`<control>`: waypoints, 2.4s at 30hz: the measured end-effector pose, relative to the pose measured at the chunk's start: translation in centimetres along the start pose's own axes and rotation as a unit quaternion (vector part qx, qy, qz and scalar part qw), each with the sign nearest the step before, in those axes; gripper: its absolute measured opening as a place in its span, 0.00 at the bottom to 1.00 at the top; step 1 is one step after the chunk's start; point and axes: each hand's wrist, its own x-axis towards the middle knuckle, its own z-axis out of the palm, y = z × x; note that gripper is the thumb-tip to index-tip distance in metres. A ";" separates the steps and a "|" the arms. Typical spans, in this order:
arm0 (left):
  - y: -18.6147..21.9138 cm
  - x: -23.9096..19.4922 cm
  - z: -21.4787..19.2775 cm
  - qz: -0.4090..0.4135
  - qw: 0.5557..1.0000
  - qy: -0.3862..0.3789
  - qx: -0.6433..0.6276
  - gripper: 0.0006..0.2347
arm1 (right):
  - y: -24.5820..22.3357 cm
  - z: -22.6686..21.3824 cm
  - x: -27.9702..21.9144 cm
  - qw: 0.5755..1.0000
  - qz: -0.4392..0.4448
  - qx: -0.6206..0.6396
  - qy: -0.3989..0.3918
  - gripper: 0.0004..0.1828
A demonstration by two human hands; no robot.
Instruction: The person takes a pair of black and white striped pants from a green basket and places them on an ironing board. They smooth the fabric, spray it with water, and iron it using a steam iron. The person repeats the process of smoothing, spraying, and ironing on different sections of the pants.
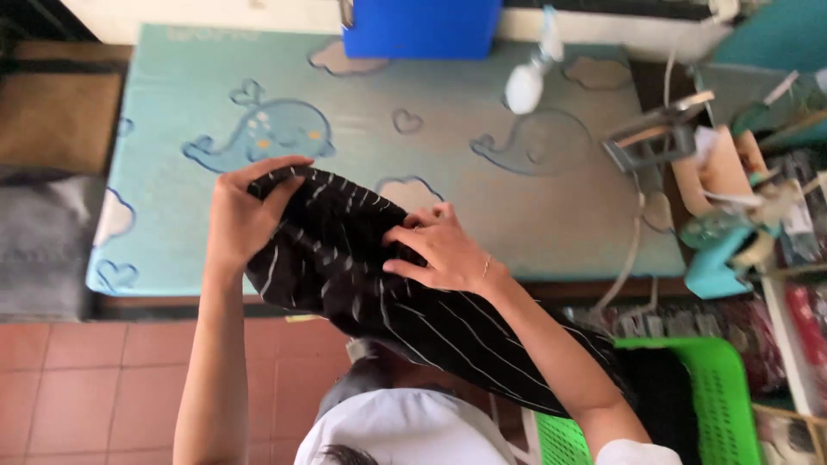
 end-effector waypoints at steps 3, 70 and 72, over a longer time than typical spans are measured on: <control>-9.3 5.4 -0.6 0.001 0.998 0.023 0.060 0.09 | 2.7 2.8 6.0 0.988 0.003 -0.154 -0.011 0.19; -6.4 -3.2 -2.1 0.095 0.862 -0.337 0.365 0.16 | 1.0 -2.9 -4.8 0.980 0.054 -0.145 -0.128 0.30; -7.2 -4.7 -0.2 0.124 0.843 -0.321 0.414 0.16 | 0.9 -4.4 -8.0 0.975 0.062 -0.182 -0.115 0.27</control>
